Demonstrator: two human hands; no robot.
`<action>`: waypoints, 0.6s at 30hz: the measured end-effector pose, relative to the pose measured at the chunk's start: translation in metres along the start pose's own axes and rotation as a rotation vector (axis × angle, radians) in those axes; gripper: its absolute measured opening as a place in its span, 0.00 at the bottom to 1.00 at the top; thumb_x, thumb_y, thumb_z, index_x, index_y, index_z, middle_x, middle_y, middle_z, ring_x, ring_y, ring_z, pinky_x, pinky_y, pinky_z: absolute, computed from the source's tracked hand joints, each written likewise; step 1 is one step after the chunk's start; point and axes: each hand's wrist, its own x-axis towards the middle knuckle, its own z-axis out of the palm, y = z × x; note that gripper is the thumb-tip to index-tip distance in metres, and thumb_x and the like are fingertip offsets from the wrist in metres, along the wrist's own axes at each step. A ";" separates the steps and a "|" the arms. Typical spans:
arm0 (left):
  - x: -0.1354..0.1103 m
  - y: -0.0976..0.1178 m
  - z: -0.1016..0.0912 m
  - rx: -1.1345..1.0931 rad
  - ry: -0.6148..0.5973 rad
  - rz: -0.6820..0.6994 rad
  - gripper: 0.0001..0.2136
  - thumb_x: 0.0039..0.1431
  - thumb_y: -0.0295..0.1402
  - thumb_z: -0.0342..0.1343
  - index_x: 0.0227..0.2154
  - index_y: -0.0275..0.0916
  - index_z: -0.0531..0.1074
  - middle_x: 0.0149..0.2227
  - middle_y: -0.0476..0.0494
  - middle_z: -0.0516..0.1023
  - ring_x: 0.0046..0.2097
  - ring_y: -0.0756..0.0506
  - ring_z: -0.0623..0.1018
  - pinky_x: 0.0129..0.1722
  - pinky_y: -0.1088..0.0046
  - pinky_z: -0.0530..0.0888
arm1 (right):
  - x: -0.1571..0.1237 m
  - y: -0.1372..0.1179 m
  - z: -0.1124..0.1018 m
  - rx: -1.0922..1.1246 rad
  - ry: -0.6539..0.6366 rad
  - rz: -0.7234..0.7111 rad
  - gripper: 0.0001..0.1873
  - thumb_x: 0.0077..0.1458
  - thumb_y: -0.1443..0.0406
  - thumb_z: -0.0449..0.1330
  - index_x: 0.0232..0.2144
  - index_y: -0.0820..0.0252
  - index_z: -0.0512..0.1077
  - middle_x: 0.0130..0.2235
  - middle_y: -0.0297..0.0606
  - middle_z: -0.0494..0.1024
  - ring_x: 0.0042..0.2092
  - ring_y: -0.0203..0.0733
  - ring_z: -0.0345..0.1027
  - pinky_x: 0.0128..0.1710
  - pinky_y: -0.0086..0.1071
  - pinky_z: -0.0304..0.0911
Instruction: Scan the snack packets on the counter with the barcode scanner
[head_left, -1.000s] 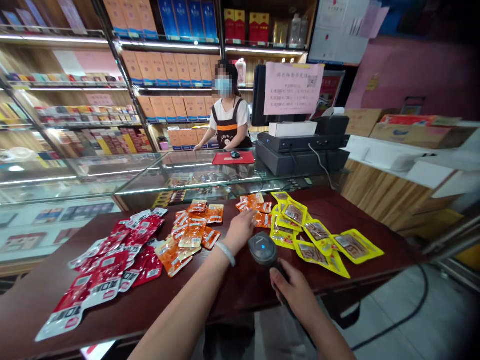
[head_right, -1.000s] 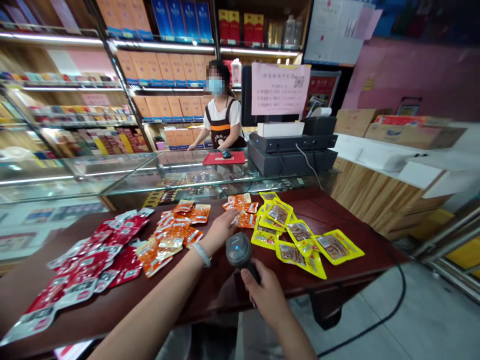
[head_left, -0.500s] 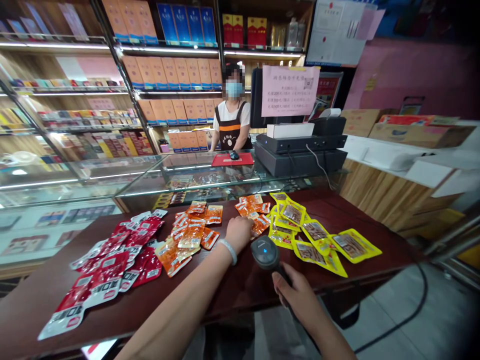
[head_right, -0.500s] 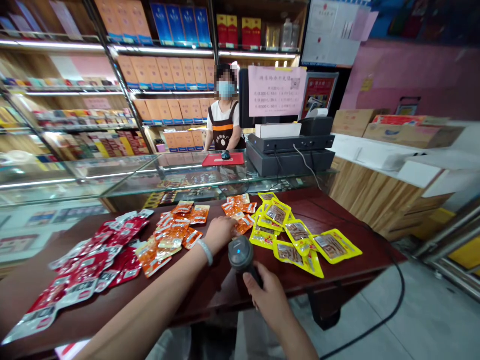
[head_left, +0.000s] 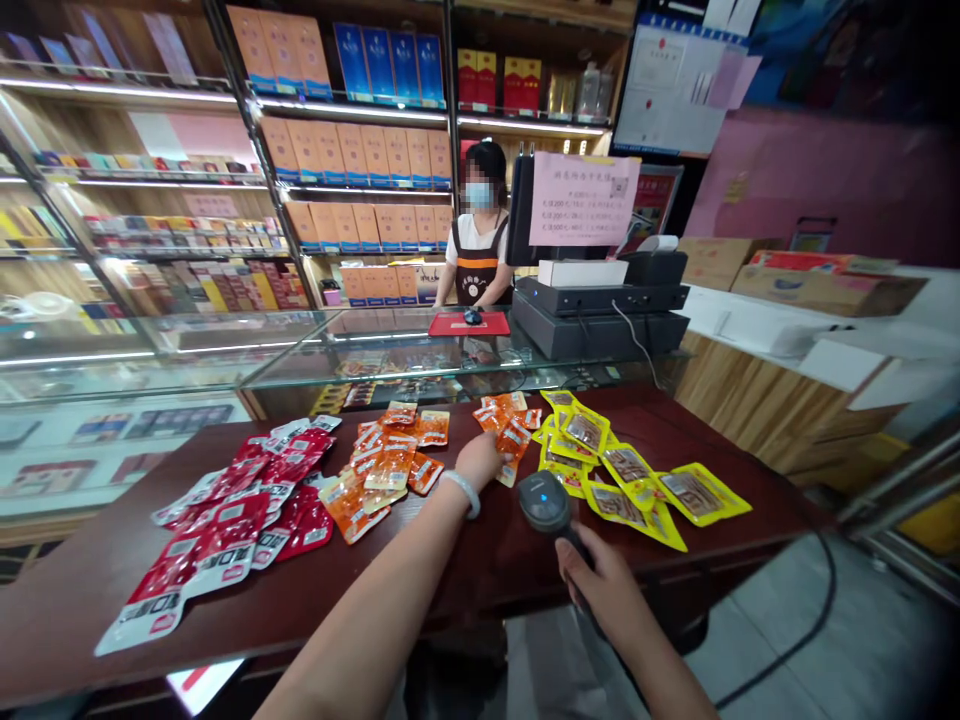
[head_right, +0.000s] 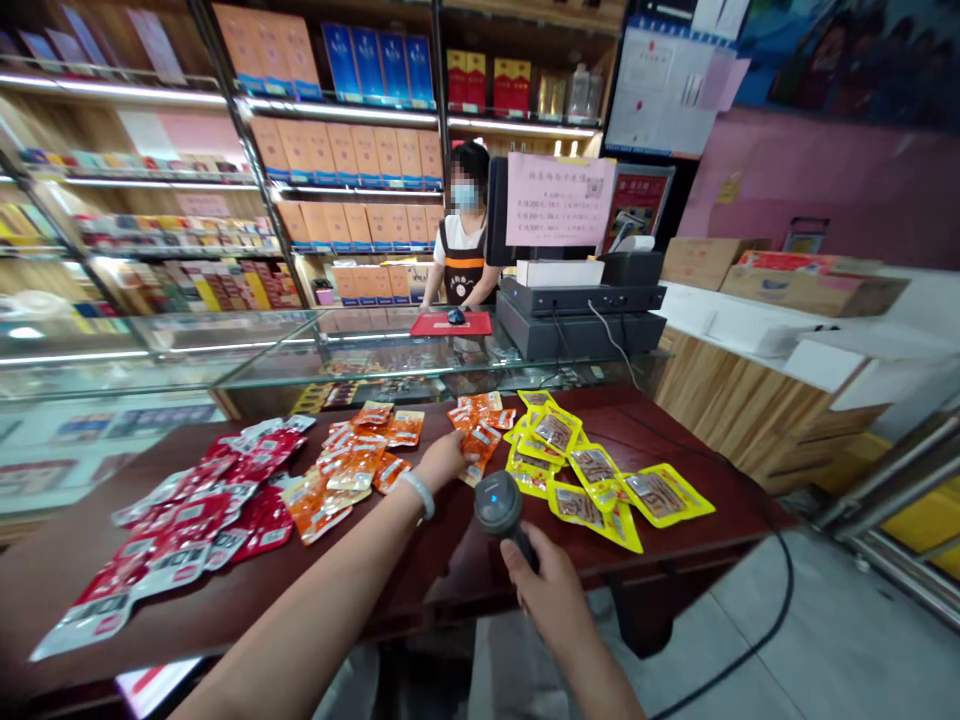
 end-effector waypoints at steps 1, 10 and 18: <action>-0.002 -0.007 0.000 -0.100 0.045 0.002 0.15 0.55 0.38 0.61 0.43 0.37 0.72 0.40 0.38 0.80 0.41 0.43 0.79 0.40 0.70 0.72 | 0.000 0.000 0.000 0.011 -0.022 0.005 0.31 0.56 0.45 0.57 0.49 0.65 0.71 0.20 0.28 0.66 0.19 0.33 0.55 0.18 0.27 0.53; -0.036 -0.047 -0.003 -0.446 0.238 -0.020 0.10 0.54 0.37 0.61 0.36 0.38 0.71 0.31 0.45 0.77 0.35 0.46 0.76 0.37 0.72 0.71 | 0.008 -0.021 0.029 0.071 -0.232 -0.025 0.26 0.58 0.44 0.53 0.40 0.60 0.70 0.21 0.25 0.64 0.18 0.31 0.55 0.16 0.25 0.51; -0.059 -0.086 -0.062 -0.172 0.445 -0.258 0.15 0.56 0.40 0.57 0.43 0.38 0.69 0.38 0.40 0.77 0.42 0.40 0.77 0.43 0.64 0.71 | 0.017 -0.025 0.043 0.023 -0.248 -0.061 0.26 0.57 0.43 0.55 0.39 0.61 0.71 0.21 0.26 0.65 0.18 0.32 0.57 0.17 0.25 0.52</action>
